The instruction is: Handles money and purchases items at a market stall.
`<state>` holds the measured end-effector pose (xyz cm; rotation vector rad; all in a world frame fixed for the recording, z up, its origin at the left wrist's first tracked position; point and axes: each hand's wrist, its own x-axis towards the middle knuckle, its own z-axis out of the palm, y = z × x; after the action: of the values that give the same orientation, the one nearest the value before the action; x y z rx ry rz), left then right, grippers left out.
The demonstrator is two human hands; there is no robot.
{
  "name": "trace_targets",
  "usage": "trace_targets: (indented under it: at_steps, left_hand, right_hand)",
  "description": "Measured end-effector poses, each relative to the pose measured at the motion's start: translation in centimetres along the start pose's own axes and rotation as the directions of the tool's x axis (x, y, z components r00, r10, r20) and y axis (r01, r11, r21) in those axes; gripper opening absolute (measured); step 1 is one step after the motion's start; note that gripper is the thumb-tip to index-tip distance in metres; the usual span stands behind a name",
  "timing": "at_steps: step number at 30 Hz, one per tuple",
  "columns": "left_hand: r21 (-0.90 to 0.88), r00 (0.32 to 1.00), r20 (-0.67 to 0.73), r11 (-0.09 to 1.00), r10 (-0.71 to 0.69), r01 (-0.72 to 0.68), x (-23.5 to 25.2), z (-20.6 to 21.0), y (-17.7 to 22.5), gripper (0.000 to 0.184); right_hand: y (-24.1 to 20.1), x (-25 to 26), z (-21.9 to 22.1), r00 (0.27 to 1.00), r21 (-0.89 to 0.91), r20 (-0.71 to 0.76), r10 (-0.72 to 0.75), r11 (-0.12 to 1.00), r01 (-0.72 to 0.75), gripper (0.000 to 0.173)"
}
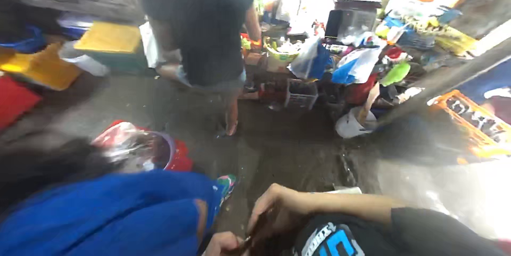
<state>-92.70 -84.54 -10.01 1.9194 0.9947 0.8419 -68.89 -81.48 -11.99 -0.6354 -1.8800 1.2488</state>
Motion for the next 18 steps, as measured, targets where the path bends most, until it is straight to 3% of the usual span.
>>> trace_targets:
  at_steps: [3,7,10,13,15,18]
  left_hand:
    - [-0.107,0.996,0.089,0.994,0.030,-0.020,7.6,4.1,0.2,0.022]
    - [-0.074,0.963,0.202,0.983,0.179,-0.167,17.6,9.1,-1.4,0.053]
    - [0.045,0.948,0.279,0.984,0.154,-0.173,24.2,10.8,-2.1,0.059]
    - [0.132,0.931,0.356,0.981,0.084,-0.139,30.9,11.5,-4.5,0.060]
    - [0.205,0.929,0.371,0.974,0.011,-0.093,35.3,12.0,-6.5,0.061]
    - [0.353,0.883,0.434,0.935,-0.179,0.016,42.5,12.2,-8.5,0.065]
  right_hand:
    - [-0.8,-3.1,-6.8,0.983,-0.002,-0.079,0.167,0.986,-0.168,0.015]
    - [-1.2,-5.1,-18.7,0.916,-0.247,-0.401,0.020,0.960,-0.129,0.015]
    - [-3.5,-4.4,-31.1,0.756,-0.551,-0.634,-0.161,0.780,-0.296,0.014]
    - [-5.5,-2.9,-44.8,0.600,-0.724,-0.681,-0.419,0.505,-0.469,0.019]
    - [-7.2,-1.9,-53.0,0.538,-0.716,-0.695,-0.476,0.399,-0.572,0.022]
    - [-9.3,-0.2,-63.3,0.393,-0.577,-0.790,-0.471,0.352,-0.737,0.030]
